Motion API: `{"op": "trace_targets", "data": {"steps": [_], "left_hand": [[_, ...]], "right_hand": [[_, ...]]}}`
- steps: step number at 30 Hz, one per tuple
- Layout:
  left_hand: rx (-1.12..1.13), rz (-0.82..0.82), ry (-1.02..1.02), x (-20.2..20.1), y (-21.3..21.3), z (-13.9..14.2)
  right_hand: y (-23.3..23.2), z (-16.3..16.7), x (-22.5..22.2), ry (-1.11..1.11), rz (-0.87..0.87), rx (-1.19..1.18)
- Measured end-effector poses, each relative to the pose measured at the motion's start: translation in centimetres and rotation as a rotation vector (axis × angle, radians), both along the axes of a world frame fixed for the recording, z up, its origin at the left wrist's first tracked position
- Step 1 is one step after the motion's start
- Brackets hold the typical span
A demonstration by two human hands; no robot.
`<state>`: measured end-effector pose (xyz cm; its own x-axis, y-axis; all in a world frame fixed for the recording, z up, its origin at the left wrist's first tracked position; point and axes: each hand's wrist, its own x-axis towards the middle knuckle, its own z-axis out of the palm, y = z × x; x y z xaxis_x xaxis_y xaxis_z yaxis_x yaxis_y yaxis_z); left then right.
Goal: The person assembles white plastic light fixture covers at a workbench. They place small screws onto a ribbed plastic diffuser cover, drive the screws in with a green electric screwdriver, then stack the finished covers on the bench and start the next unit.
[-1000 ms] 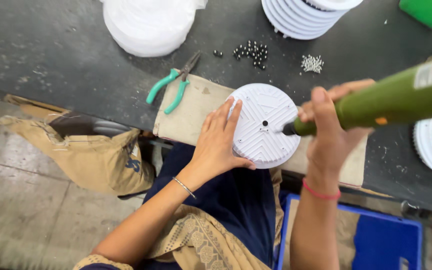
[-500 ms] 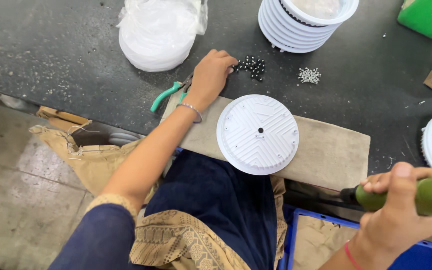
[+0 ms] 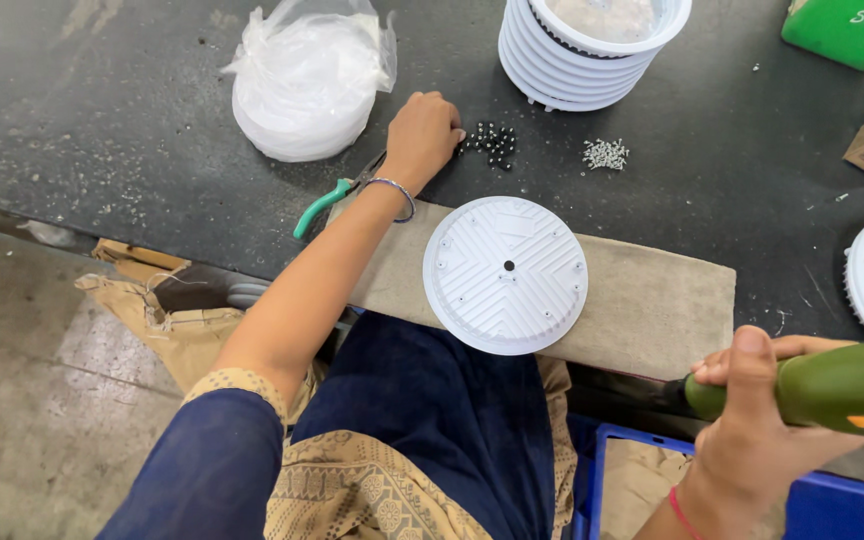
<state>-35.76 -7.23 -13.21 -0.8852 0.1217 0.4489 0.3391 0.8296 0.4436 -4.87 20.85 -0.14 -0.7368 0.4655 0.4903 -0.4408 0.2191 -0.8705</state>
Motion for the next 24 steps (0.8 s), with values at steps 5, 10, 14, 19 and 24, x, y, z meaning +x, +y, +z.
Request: {"op": "trace_targets", "data": {"steps": [5,10,14,19,24], "left_hand": [[-0.118,0.033,-0.033,0.0,1.1,0.8],[0.063,-0.063,0.109,4.3,1.6,3.9],[0.184,-0.352,0.085,12.4,2.1,5.3],[0.160,-0.426,0.096,19.7,3.0,5.6],[0.050,-0.435,0.124,20.4,3.2,5.3]], "right_hand": [[-0.4,0.0,0.2,-0.014,-0.015,-0.044],[-0.4,-0.1,0.8,-0.017,-0.031,-0.040],[-0.1,0.0,0.6,-0.016,-0.062,-0.042],[-0.8,0.1,0.0,-0.026,-0.011,-0.054],[-1.9,0.3,-0.3,-0.012,-0.003,-0.045]]}}
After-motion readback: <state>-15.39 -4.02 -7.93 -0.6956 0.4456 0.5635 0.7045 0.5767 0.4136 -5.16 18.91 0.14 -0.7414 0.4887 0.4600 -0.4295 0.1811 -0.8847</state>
